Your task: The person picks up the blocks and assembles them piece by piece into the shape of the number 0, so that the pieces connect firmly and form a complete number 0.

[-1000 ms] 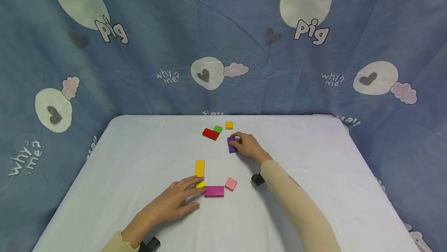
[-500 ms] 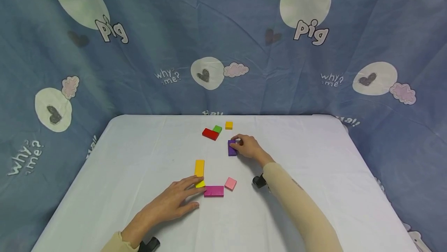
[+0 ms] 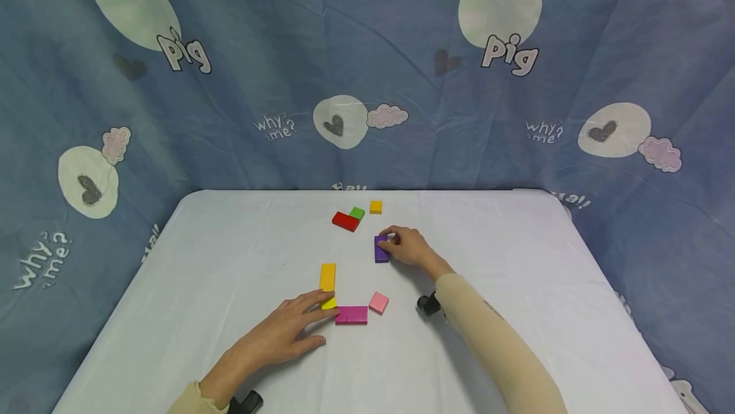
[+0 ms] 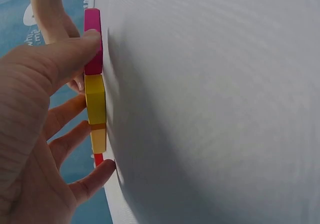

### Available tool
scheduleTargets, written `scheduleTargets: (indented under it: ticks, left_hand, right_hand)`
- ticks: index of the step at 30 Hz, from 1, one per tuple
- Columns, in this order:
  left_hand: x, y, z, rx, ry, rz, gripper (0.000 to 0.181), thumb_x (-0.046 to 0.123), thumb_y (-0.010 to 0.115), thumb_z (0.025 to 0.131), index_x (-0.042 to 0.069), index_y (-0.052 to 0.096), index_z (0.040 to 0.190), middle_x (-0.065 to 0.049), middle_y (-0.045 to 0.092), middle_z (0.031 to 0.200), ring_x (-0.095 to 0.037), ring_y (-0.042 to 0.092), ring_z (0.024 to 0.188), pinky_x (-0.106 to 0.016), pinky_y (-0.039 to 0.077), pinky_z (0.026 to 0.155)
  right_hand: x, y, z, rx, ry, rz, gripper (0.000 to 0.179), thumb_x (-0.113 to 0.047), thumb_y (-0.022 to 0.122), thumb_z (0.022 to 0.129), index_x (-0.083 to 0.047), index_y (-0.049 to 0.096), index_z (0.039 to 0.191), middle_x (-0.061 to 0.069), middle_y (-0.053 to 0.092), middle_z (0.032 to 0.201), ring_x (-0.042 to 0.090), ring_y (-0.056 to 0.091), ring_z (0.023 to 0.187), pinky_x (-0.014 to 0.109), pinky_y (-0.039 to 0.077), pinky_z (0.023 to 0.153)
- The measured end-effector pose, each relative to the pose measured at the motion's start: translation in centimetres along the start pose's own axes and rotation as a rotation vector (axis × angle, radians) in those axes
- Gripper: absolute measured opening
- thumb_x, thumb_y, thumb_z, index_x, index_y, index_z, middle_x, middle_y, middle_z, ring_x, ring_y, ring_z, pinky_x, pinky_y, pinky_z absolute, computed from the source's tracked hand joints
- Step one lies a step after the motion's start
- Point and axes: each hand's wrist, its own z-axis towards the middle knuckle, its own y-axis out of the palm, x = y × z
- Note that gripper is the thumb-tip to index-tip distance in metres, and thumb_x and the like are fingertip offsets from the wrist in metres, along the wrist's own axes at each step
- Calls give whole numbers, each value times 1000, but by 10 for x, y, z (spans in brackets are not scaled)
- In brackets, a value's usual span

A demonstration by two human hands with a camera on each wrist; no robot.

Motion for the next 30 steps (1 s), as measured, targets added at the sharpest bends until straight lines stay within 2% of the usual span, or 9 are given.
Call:
scheduleTargets:
  ticks: [10, 30]
  left_hand:
    - [-1, 1, 1, -17, -7, 14, 55, 39, 71, 89, 28, 55, 141, 1, 40, 151, -22, 32, 140, -50, 38, 103]
    - [-1, 2, 2, 8, 5, 37, 57, 39, 74, 87, 28, 56, 139, 1, 42, 150, -22, 35, 138, -48, 41, 100]
  right_hand:
    - [2, 3, -4, -8, -2, 25, 37, -30, 63, 96, -13, 62, 129, 3, 60, 91, 18, 54, 82, 34, 47, 72]
    - [0, 6, -21, -26, -29, 31, 35, -30, 66, 95, -14, 64, 126, 1, 58, 86, 18, 52, 80, 31, 45, 68]
